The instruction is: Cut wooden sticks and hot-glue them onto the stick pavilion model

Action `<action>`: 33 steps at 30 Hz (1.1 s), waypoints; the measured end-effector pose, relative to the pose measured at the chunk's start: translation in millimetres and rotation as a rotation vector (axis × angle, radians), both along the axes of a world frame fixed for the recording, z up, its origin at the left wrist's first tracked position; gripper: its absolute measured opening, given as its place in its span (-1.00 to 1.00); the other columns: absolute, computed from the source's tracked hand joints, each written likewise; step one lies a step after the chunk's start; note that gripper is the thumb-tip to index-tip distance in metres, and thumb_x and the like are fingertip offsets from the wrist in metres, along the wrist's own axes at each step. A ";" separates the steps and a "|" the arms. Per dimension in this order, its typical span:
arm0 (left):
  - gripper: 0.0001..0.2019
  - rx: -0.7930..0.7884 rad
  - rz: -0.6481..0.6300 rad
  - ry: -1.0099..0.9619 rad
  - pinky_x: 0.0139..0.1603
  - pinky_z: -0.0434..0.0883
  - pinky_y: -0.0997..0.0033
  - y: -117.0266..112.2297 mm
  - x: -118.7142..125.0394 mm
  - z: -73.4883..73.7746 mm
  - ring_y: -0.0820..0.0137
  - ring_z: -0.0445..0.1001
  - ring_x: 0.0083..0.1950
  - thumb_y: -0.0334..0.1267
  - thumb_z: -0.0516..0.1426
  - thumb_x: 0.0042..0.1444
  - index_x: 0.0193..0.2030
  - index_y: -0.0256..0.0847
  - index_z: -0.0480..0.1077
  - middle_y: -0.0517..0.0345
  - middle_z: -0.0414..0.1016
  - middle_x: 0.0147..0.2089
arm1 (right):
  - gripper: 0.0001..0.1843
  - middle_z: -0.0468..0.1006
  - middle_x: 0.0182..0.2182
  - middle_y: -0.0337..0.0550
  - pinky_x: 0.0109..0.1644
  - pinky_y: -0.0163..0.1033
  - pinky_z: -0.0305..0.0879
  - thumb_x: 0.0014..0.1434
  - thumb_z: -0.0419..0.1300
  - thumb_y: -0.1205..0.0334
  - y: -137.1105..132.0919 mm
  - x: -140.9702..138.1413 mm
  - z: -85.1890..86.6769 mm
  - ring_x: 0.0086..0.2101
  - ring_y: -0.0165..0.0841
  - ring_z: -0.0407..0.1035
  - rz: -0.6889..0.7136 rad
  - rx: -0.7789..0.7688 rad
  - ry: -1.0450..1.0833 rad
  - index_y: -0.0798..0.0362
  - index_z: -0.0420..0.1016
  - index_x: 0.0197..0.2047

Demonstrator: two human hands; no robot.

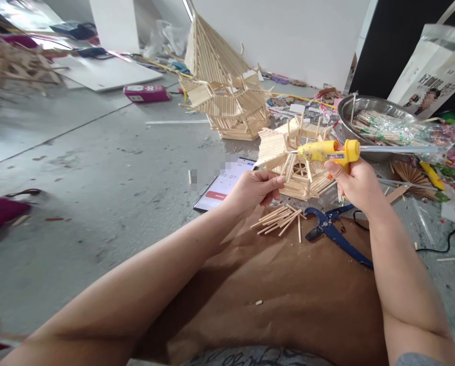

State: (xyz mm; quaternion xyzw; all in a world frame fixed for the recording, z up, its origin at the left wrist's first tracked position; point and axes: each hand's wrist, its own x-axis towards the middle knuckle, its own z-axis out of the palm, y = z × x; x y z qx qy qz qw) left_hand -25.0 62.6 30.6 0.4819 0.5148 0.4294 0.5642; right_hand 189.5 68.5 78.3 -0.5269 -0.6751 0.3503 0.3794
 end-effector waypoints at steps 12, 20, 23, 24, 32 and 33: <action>-0.73 0.030 0.004 0.057 -0.81 -0.02 0.62 1.3 0.9 0.3 0.70 0.08 -0.83 -0.16 0.22 -0.11 -0.61 -0.29 0.30 0.30 0.31 -0.75 | -0.66 0.39 -0.53 -0.21 -0.67 -0.29 0.08 -0.01 0.12 -0.10 -0.9 -3.6 0.3 -0.71 -0.52 0.15 0.000 0.009 0.008 0.00 0.31 -0.33; -0.72 0.055 0.021 0.094 -0.80 -0.02 0.63 0.5 2.1 1.0 0.70 0.09 -0.82 -0.14 0.21 -0.10 -0.62 -0.29 0.29 0.30 0.30 -0.75 | -0.62 0.39 -0.57 -0.22 -0.63 -0.29 0.11 0.01 0.09 -0.14 1.3 -1.0 -5.6 -0.70 -0.51 0.16 -0.020 0.067 -0.099 0.03 0.33 -0.37; -0.72 0.053 0.020 0.103 -0.80 -0.01 0.63 0.5 2.3 1.4 0.70 0.09 -0.82 -0.14 0.21 -0.10 -0.61 -0.29 0.29 0.30 0.30 -0.74 | -0.60 0.38 -0.60 -0.22 -0.61 -0.29 0.11 0.02 0.06 -0.16 0.6 -1.7 -6.6 -0.69 -0.50 0.17 -0.017 0.098 -0.122 0.04 0.34 -0.35; -0.72 0.051 0.020 0.106 -0.80 -0.01 0.63 0.6 2.3 1.5 0.70 0.09 -0.82 -0.14 0.21 -0.10 -0.61 -0.29 0.29 0.30 0.30 -0.74 | -0.59 0.38 -0.60 -0.22 -0.61 -0.29 0.11 0.03 0.05 -0.16 0.4 -1.9 -6.7 -0.69 -0.49 0.17 -0.016 0.107 -0.132 0.04 0.35 -0.34; -0.71 0.050 0.016 0.101 -0.80 -0.02 0.61 1.4 2.7 1.6 0.70 0.09 -0.82 -0.13 0.22 -0.12 -0.63 -0.28 0.30 0.29 0.30 -0.74 | -0.56 0.45 -0.48 -0.16 -0.57 -0.29 0.14 0.03 0.01 -0.19 0.5 -4.6 -7.1 -0.64 -0.47 0.20 0.001 0.120 -0.207 0.03 0.35 -0.30; -0.71 0.050 0.016 0.105 -0.80 -0.01 0.61 1.1 2.6 1.9 0.70 0.09 -0.81 -0.13 0.22 -0.12 -0.63 -0.28 0.30 0.29 0.30 -0.74 | -0.56 0.45 -0.47 -0.15 -0.56 -0.29 0.15 0.03 0.02 -0.19 0.5 -4.9 -6.9 -0.62 -0.46 0.21 -0.003 0.129 -0.211 0.04 0.35 -0.30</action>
